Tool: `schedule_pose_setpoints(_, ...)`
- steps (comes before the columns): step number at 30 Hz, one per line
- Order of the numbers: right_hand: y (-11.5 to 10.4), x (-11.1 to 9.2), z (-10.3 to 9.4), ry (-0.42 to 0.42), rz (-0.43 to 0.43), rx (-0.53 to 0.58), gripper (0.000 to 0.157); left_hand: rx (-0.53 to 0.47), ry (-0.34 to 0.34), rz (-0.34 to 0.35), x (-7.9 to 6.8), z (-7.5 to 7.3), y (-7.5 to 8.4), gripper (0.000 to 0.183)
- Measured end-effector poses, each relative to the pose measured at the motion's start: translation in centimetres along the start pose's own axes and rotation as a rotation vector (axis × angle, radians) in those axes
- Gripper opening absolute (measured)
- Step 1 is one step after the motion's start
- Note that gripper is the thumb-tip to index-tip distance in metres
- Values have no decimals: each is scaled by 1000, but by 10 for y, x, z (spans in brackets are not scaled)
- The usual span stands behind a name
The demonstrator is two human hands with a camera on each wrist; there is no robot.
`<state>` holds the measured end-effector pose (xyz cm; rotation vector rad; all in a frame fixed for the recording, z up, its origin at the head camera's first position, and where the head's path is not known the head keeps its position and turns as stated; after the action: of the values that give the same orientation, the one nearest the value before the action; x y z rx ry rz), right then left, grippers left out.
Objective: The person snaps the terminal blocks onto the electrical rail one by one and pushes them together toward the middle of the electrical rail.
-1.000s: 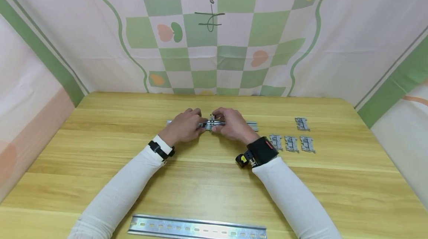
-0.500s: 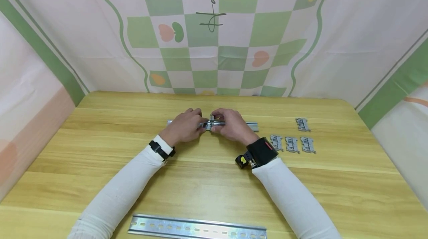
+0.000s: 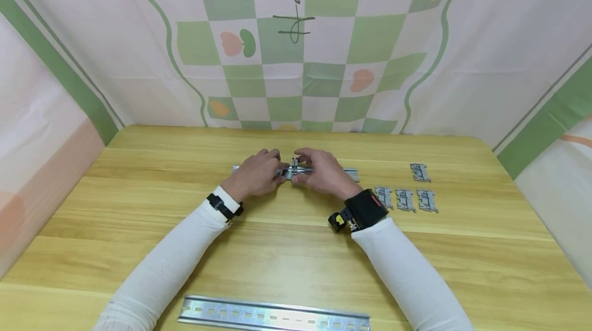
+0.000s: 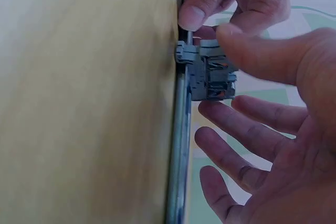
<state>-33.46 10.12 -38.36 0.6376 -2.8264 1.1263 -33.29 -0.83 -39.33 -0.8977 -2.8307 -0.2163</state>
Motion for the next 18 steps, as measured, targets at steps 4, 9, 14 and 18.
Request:
schedule_pose_setpoints(4,4,-1,-6,-18,28,13,70,-3,-12,-3,-1,0,0,26)
schedule_pose_setpoints(9,17,-2,-27,-29,58,-29,69,2,-18,1,-1,1,1,28)
schedule_pose_setpoints(14,34,-7,-57,-40,77,-144,64,5,-20,-5,-1,1,1,30)
schedule_pose_setpoints(18,50,-13,-82,-28,114,-223,62,2,-18,-9,-1,1,1,32)
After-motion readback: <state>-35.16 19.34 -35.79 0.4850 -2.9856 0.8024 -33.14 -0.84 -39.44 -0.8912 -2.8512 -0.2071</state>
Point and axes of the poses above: each hand's wrist, its own x-axis towards the middle knuckle, its own z-axis out of the palm, y = z × x, the point moved 9 cm from there along x, towards the middle knuckle, and after that the axes turned 11 degrees about y, right-handed, at the moved point
